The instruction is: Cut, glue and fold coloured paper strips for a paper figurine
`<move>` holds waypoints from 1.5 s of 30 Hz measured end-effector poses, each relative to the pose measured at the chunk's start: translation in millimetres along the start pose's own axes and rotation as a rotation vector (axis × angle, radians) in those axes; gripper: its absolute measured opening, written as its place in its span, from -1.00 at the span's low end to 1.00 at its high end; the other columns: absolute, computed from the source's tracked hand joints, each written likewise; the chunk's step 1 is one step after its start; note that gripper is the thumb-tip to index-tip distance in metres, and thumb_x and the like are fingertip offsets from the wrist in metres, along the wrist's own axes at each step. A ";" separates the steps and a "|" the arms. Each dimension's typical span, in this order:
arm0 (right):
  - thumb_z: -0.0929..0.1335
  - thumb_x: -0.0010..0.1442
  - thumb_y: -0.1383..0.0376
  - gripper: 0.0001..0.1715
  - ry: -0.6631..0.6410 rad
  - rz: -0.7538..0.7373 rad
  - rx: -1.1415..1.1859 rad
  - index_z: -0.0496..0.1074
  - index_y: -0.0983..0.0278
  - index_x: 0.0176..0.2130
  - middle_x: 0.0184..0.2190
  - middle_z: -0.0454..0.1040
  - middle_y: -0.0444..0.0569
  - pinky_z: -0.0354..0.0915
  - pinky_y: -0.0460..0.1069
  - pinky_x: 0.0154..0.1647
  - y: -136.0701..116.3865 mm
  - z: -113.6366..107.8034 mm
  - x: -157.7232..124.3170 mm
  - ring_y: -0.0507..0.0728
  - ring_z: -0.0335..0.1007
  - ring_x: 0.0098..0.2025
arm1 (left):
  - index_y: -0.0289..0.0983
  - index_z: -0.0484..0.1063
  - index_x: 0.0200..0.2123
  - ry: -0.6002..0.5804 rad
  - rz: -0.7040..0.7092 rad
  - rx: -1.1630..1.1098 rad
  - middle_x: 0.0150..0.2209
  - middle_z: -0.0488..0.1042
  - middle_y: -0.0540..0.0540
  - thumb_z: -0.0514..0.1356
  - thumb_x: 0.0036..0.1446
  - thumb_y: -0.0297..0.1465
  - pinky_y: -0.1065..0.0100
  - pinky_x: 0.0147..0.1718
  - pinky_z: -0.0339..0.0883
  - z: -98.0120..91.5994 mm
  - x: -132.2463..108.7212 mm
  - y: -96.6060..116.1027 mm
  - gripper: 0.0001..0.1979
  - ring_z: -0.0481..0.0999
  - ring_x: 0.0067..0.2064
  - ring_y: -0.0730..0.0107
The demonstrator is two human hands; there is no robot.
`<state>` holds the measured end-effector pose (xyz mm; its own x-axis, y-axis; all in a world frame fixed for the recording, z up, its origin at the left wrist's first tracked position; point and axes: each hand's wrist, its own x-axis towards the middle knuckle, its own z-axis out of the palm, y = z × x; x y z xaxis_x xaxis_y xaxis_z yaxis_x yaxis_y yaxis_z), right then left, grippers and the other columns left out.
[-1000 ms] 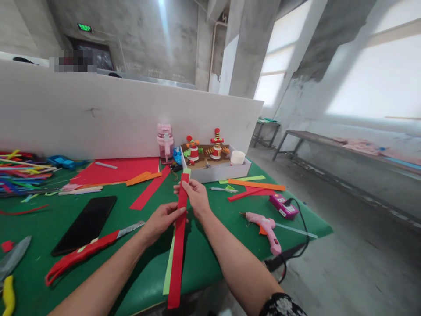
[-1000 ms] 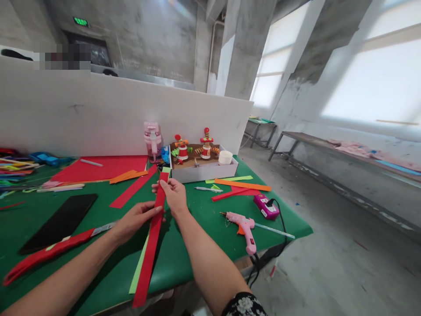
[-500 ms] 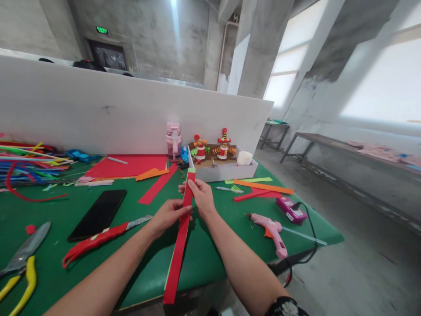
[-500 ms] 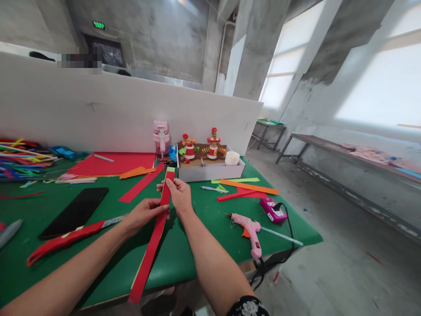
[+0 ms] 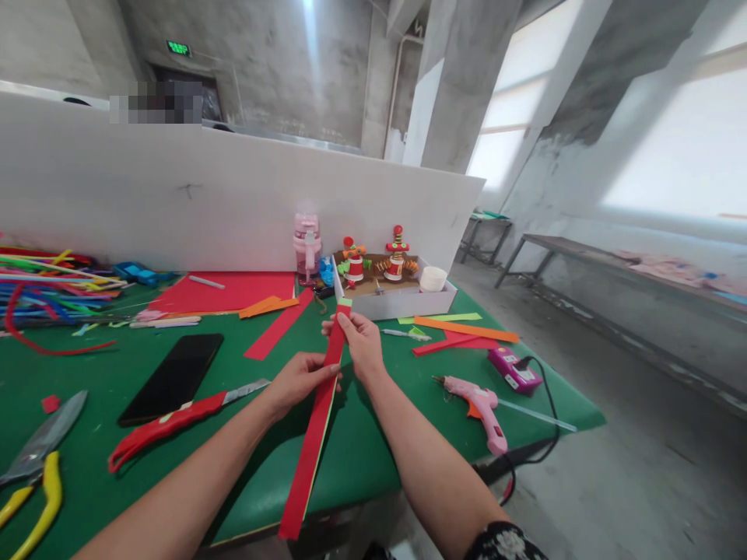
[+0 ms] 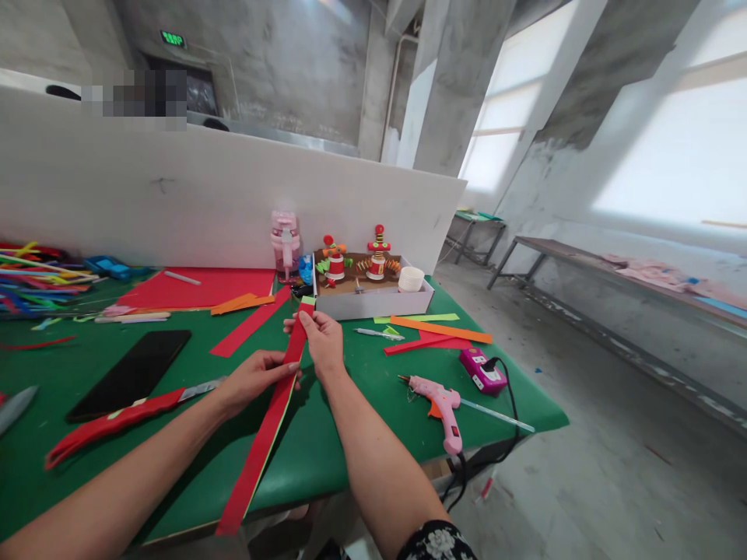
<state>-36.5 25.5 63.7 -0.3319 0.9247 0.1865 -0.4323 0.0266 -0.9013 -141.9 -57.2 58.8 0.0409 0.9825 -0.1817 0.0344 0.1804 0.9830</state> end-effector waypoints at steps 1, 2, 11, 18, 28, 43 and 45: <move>0.50 -0.07 -0.07 -0.53 0.009 -0.008 0.003 0.51 0.27 -0.38 -0.46 0.64 -0.02 0.46 -0.01 -0.36 -0.8 -1.5 1.4 0.13 0.57 -0.44 | -0.30 0.51 -0.50 -0.005 -0.003 0.004 -0.56 0.58 -0.09 0.40 -0.37 0.17 0.34 -0.44 0.33 0.2 -0.2 -0.1 -0.38 0.47 -0.52 0.36; 0.50 -0.08 -0.07 -0.52 0.017 -0.015 0.005 0.51 0.27 -0.38 -0.46 0.64 -0.02 0.46 0.00 -0.36 -1.7 -3.1 2.9 0.13 0.57 -0.44 | -0.30 0.52 -0.50 -0.010 -0.006 0.008 -0.56 0.58 -0.09 0.40 -0.37 0.15 0.34 -0.45 0.32 0.4 -0.5 -0.3 -0.39 0.47 -0.52 0.36; 0.51 -0.10 -0.05 -0.55 0.102 -0.065 -0.013 0.51 0.26 -0.41 -0.48 0.63 -0.03 0.49 0.05 -0.29 -4.3 -17.7 15.0 0.18 0.58 -0.38 | -0.30 0.52 -0.54 -0.040 -0.025 0.017 -0.58 0.57 -0.10 0.41 -0.33 0.08 0.40 -0.51 0.25 0.4 -5.3 4.3 -0.47 0.43 -0.55 0.42; 0.42 -0.03 -0.23 -0.38 0.020 0.084 0.045 0.51 0.27 -0.39 -0.42 0.64 0.04 0.50 0.08 -0.22 -7.4 -18.6 14.9 0.25 0.61 -0.22 | -0.30 0.50 -0.54 -0.015 -0.018 -0.036 -0.59 0.56 -0.09 0.43 -0.35 0.07 0.39 -0.50 0.30 -2.6 -5.3 6.0 -0.46 0.46 -0.56 0.42; 0.51 -0.12 -0.15 -0.43 -0.156 0.156 -0.087 0.54 0.31 -0.42 -0.47 0.64 0.05 0.47 0.04 -0.25 -2.6 -17.5 7.9 0.17 0.61 -0.38 | -0.30 0.48 -0.44 -0.024 -0.056 -0.085 -0.56 0.57 -0.08 0.41 -0.26 0.06 0.37 -0.50 0.35 -3.9 -1.6 1.2 -0.46 0.48 -0.57 0.41; 0.39 0.17 -0.01 -0.59 0.264 0.026 -0.142 0.51 0.31 -0.37 -0.43 0.64 0.09 0.50 0.06 -0.26 -1.6 -57.7 39.5 0.20 0.62 -0.31 | -0.27 0.44 -0.35 -0.108 -0.101 0.268 -0.48 0.56 -0.10 0.19 -0.08 0.14 0.36 -0.54 0.33 -14.4 -4.7 2.1 -0.44 0.49 -0.52 0.37; 0.34 0.22 -0.03 -0.53 0.363 -0.014 -0.309 0.52 0.33 -0.29 -0.35 0.64 0.16 0.50 0.09 -0.21 -3.1 -69.0 42.7 0.24 0.61 -0.22 | -0.22 0.38 -0.41 -0.047 -0.040 0.400 -0.46 0.54 -0.07 0.13 0.02 0.08 0.34 -0.46 0.36 -20.3 -1.6 2.0 -0.55 0.51 -0.44 0.33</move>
<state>8.5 91.1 47.5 0.0101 0.9949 0.1004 -0.1465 0.1008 -0.9841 -162.2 -57.5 61.6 0.0772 0.9701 -0.2303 0.4225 0.1774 0.8889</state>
